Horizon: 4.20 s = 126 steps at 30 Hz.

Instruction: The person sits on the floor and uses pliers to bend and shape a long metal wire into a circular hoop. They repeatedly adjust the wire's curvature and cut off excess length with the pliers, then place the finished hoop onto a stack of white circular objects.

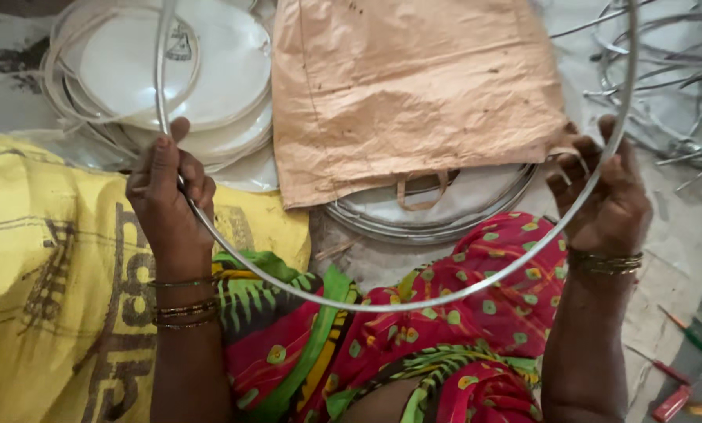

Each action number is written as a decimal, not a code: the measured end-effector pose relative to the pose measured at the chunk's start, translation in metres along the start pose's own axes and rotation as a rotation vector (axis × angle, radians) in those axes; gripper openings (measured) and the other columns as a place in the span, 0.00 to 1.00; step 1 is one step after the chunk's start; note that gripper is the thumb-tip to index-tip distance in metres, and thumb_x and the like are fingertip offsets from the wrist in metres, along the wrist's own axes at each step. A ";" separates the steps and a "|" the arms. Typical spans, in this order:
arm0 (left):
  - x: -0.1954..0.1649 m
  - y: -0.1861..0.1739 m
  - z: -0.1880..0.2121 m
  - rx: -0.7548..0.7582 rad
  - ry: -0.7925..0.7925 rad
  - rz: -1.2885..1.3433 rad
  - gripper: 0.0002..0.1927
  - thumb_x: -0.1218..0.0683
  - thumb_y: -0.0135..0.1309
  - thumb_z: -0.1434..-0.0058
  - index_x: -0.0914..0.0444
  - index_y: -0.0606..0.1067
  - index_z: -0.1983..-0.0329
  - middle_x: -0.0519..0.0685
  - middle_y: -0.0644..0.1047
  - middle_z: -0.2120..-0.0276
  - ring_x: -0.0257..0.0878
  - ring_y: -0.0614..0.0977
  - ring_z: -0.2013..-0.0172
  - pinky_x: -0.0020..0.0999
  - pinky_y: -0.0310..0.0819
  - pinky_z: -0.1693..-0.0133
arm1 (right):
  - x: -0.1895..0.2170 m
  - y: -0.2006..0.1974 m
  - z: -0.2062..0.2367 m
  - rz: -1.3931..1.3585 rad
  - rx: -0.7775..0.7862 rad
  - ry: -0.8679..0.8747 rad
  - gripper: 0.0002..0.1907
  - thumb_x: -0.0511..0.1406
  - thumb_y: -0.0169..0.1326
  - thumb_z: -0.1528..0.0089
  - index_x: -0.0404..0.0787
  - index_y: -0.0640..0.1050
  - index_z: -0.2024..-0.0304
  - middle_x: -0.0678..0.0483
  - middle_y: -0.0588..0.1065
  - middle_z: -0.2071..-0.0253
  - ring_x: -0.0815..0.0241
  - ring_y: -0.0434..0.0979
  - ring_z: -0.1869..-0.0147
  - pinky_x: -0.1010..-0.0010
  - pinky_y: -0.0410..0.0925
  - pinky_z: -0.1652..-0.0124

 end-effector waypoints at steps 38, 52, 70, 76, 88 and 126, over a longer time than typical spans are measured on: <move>-0.002 -0.016 0.005 0.133 0.252 0.123 0.15 0.48 0.56 0.21 0.66 0.76 0.52 0.45 0.68 0.76 0.28 0.63 0.81 0.21 0.55 0.79 | -0.018 -0.024 -0.017 -0.121 -0.011 0.037 0.20 0.28 0.42 0.24 0.42 0.65 0.30 0.46 0.74 0.46 0.50 0.75 0.46 0.56 0.70 0.47; -0.010 -0.010 0.006 0.124 0.253 0.108 0.14 0.51 0.55 0.22 0.68 0.78 0.49 0.44 0.67 0.79 0.28 0.64 0.81 0.22 0.55 0.79 | -0.020 -0.014 -0.022 -0.025 0.131 -0.011 0.15 0.30 0.43 0.22 0.42 0.67 0.33 0.46 0.74 0.44 0.53 0.74 0.43 0.60 0.68 0.45; -0.015 0.013 0.011 0.076 0.197 0.064 0.16 0.51 0.53 0.25 0.71 0.77 0.51 0.44 0.68 0.79 0.29 0.64 0.81 0.25 0.56 0.77 | -0.008 -0.011 -0.013 -0.083 0.099 0.018 0.20 0.31 0.44 0.25 0.37 0.68 0.31 0.47 0.73 0.42 0.51 0.74 0.39 0.56 0.69 0.39; -0.023 0.010 0.016 0.185 0.235 0.029 0.16 0.52 0.55 0.27 0.73 0.78 0.54 0.42 0.66 0.81 0.29 0.63 0.82 0.25 0.54 0.77 | 0.004 0.017 -0.024 0.296 0.051 -0.068 0.23 0.35 0.44 0.27 0.35 0.67 0.30 0.45 0.74 0.41 0.52 0.74 0.38 0.60 0.68 0.39; -0.029 0.028 0.035 0.341 0.220 -0.169 0.14 0.53 0.58 0.32 0.72 0.80 0.56 0.42 0.68 0.83 0.28 0.65 0.82 0.24 0.54 0.77 | 0.082 0.164 -0.037 1.347 0.108 -0.831 0.26 0.44 0.52 0.25 0.35 0.69 0.31 0.41 0.70 0.33 0.46 0.71 0.29 0.56 0.68 0.33; -0.002 0.044 0.011 0.222 0.163 -0.272 0.52 0.22 0.33 0.36 0.57 0.41 0.20 0.56 0.51 0.23 0.53 0.56 0.26 0.54 0.47 0.30 | 0.138 0.111 -0.104 0.047 -0.207 -0.568 0.10 0.38 0.50 0.26 0.39 0.77 0.52 0.61 0.65 0.75 0.73 0.58 0.79 0.78 0.54 0.81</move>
Point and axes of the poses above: each hand's wrist, its own z-axis away from the middle knuckle, its own y-axis out of the palm, x = y × z, the point moved 7 cm from there along -z, towards the middle knuckle
